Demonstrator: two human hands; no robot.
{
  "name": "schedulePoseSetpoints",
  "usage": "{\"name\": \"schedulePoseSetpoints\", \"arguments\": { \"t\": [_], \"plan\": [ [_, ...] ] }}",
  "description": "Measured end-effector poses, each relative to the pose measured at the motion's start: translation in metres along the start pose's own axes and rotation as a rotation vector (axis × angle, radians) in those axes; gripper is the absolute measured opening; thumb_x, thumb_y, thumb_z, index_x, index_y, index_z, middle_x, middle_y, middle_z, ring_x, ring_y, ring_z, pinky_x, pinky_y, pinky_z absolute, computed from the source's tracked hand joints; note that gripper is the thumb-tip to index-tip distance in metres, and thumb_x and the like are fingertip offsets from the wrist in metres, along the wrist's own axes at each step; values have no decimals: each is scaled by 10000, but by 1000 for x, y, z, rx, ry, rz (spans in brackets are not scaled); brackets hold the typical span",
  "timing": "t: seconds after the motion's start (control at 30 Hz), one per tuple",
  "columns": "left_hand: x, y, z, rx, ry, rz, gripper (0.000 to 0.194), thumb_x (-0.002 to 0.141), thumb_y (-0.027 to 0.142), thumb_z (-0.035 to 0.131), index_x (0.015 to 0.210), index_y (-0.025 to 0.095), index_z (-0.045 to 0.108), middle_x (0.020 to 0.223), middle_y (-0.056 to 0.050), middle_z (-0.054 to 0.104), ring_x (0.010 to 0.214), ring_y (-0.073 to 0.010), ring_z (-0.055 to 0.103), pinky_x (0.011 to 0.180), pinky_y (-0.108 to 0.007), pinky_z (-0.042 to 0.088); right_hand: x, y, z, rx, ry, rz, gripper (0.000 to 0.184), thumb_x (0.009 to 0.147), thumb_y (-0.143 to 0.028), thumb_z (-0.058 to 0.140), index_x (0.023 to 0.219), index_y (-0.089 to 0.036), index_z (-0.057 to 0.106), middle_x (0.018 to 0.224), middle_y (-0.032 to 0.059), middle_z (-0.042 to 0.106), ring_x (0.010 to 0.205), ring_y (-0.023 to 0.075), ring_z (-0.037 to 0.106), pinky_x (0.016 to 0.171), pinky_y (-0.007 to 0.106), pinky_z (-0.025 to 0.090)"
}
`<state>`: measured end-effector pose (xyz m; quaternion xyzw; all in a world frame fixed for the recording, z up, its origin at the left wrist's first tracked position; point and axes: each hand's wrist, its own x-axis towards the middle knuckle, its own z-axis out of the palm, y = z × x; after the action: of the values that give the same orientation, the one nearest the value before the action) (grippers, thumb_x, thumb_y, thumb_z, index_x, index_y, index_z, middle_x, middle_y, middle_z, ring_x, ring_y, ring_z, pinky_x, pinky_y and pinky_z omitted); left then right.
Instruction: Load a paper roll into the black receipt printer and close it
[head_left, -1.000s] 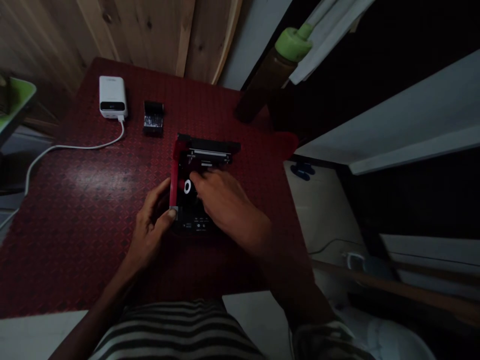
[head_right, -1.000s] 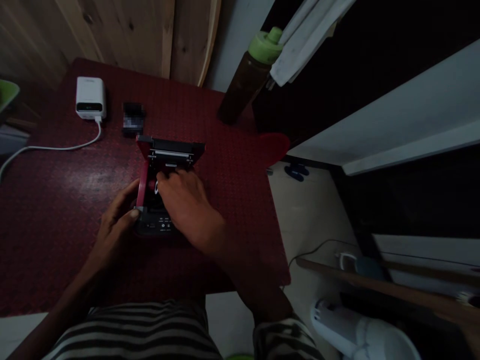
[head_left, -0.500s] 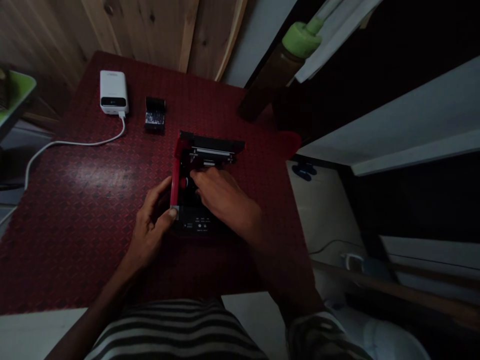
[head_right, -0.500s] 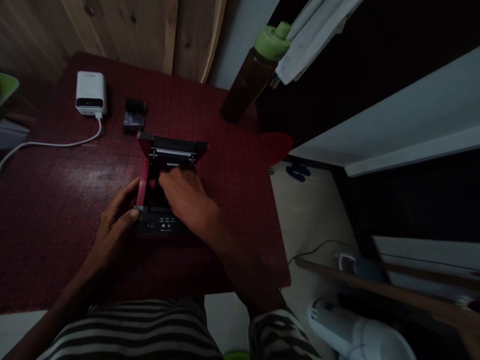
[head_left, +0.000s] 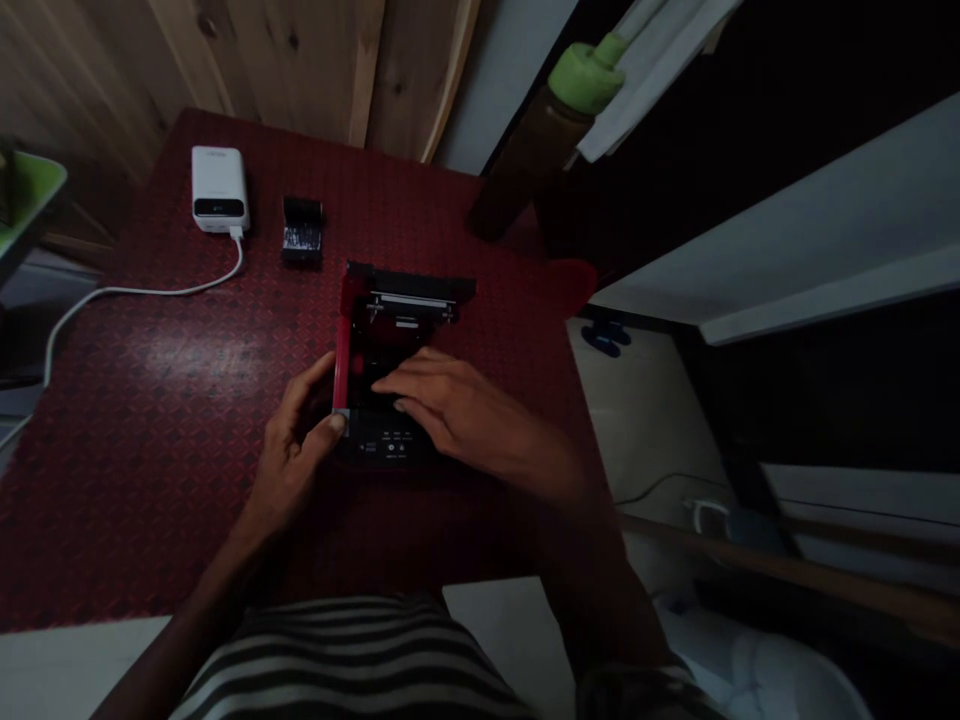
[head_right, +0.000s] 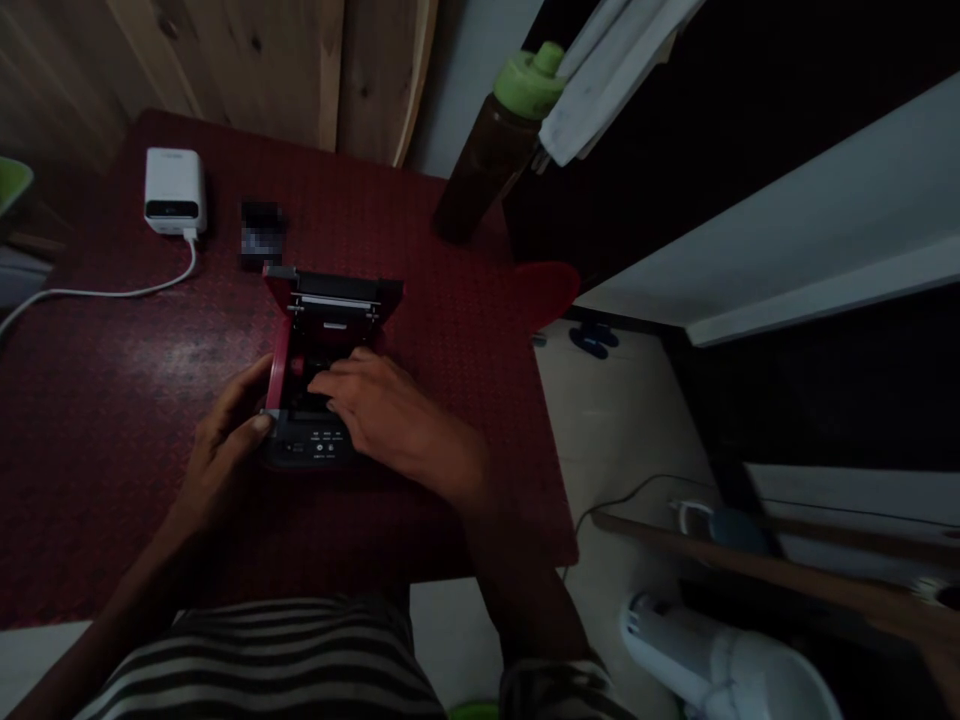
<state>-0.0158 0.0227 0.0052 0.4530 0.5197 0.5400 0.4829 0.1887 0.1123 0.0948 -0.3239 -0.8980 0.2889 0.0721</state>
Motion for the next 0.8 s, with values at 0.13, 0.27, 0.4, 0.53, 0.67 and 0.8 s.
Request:
{"name": "schedulePoseSetpoints", "arguments": {
  "t": [0.13, 0.27, 0.4, 0.53, 0.67, 0.8],
  "plan": [
    [-3, 0, -2, -18, -1, -25, 594, 999, 501, 736, 1552, 295, 674, 1578, -96, 700, 1468, -373, 655, 1224, -544, 544, -5, 0, 4, -42, 85, 17, 218, 1071, -54, 645, 976, -169, 804, 1029, 75, 789, 998, 223, 683, 982, 395, 576],
    [6, 11, -4, -14, 68, -19, 554, 1021, 513, 729, 1532, 302, 692, 1623, -94, 665, 1517, -373, 613, 1252, -551, 515, -19, -2, 18, -95, 378, 3, 221, 1102, -106, 632, 1010, -182, 818, 1049, 79, 746, 1023, 222, 658, 919, 368, 587],
    [42, 31, 0, 122, 105, 189, 620, 1040, 580, 699, 1594, 311, 630, 1707, -97, 577, 1576, -371, 540, 1292, -570, 452, -34, -8, 37, -199, 575, -4, 257, 1101, -82, 613, 1081, -212, 833, 1041, 72, 738, 964, 211, 657, 858, 362, 591],
    [77, 46, 9, 122, 13, 275, 600, 1056, 669, 635, 1530, 302, 668, 1626, -82, 636, 1516, -335, 578, 1286, -536, 442, -42, -16, 52, -331, 656, 5, 295, 1072, -20, 591, 1124, -182, 832, 1022, 90, 761, 935, 222, 666, 825, 358, 599],
    [76, 52, 12, 121, 84, 253, 390, 1087, 612, 623, 1190, 271, 783, 1389, -69, 761, 1366, -303, 673, 1228, -499, 493, -48, -18, 62, -401, 673, 4, 295, 1102, -53, 571, 1145, -190, 829, 1054, 99, 797, 944, 214, 693, 851, 364, 616],
    [55, 45, 9, 131, 111, 230, 239, 993, 481, 795, 928, 254, 758, 1443, -64, 744, 1521, -330, 587, 1285, -497, 456, -52, -18, 71, -453, 748, -12, 285, 1083, -46, 610, 1131, -213, 836, 1123, 106, 833, 1017, 231, 733, 889, 384, 631]
  ]
}}
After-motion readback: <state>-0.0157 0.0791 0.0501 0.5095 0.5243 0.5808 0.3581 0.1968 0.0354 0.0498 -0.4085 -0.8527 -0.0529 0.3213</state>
